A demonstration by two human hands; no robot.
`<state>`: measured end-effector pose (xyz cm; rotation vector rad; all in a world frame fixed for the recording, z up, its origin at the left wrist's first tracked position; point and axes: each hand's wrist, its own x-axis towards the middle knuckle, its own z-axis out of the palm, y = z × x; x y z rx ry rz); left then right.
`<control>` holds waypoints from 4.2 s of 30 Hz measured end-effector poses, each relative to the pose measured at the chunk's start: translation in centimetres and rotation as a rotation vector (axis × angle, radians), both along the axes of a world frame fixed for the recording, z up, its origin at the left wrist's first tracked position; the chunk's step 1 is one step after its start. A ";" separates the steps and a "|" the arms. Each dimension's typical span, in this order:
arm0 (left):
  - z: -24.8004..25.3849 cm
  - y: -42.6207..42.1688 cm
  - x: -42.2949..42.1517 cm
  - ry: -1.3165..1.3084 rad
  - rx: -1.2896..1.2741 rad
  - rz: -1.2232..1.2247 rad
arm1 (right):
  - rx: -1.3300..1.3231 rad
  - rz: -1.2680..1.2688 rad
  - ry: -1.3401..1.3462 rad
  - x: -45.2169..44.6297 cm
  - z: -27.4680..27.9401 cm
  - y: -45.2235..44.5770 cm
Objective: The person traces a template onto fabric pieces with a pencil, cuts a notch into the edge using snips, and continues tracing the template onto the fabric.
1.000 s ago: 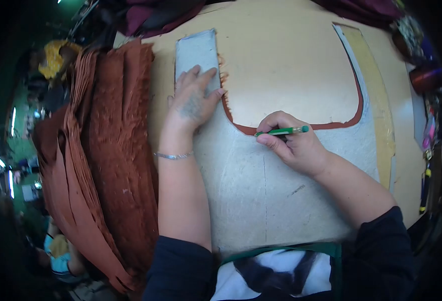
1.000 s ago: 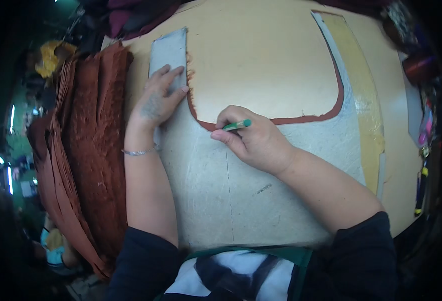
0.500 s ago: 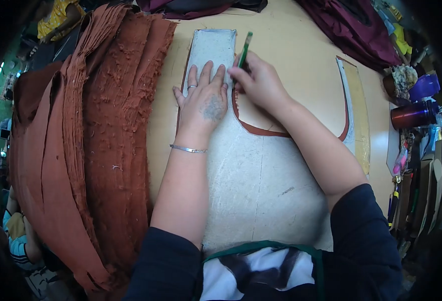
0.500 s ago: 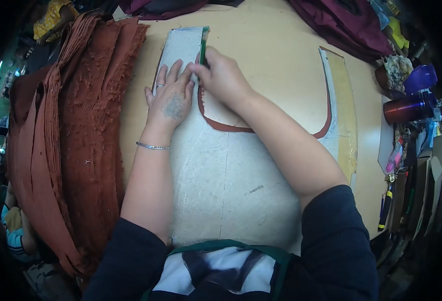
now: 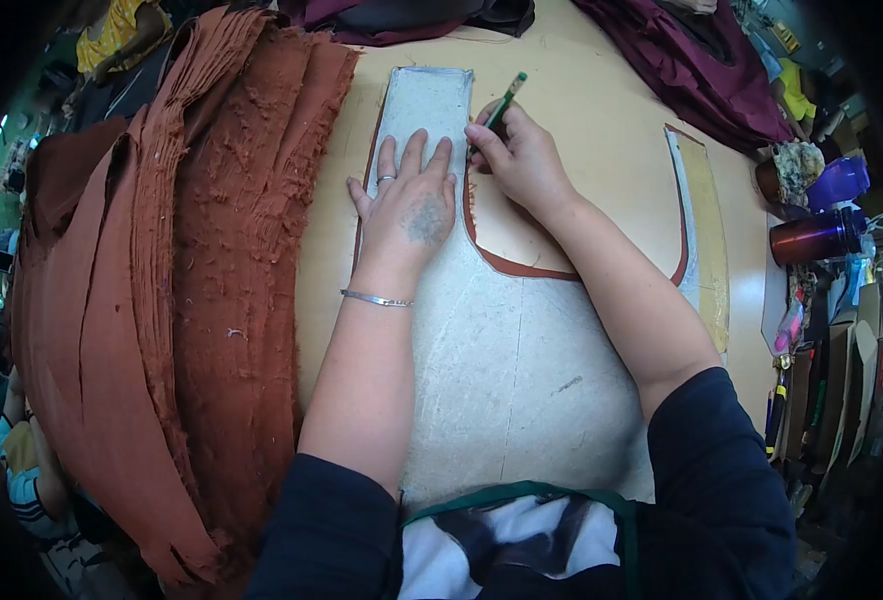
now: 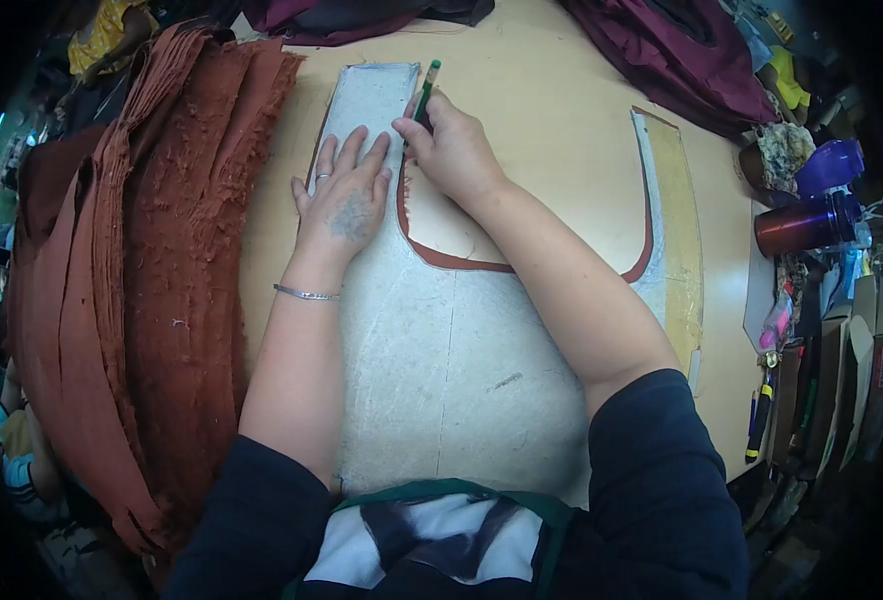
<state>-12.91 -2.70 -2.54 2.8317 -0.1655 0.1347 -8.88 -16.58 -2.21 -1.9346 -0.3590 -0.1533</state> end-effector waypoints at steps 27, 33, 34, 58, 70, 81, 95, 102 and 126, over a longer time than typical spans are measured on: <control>0.0 0.1 0.0 -0.027 -0.035 -0.014 | 0.071 0.040 -0.030 -2.2 -0.2 0.5; -0.2 0.1 0.0 -0.016 -0.031 -0.010 | 0.040 0.123 0.089 -9.8 0.2 -1.9; -0.2 0.0 0.0 -0.013 -0.033 -0.009 | 0.082 0.093 0.080 -10.2 -0.2 -2.1; 0.8 -3.5 -14.1 -0.047 0.014 -0.155 | -0.084 0.053 -0.051 -10.2 0.8 -3.1; 0.7 -3.5 -14.2 -0.083 0.026 -0.146 | -0.197 0.007 0.006 -12.2 1.4 -9.4; 2.1 -4.6 -14.9 0.003 0.212 -0.184 | -0.251 -0.223 0.155 -15.4 2.4 -17.9; 1.3 -5.0 -14.3 -0.021 0.064 -0.379 | -0.188 0.103 0.216 -8.8 1.1 -6.4; 1.1 -4.8 -14.4 -0.022 0.039 -0.371 | -0.255 -0.010 0.382 -11.5 4.0 -16.7; 4.5 -9.7 -14.3 0.087 0.201 -0.371 | -0.036 -0.125 0.282 -14.0 1.7 -21.2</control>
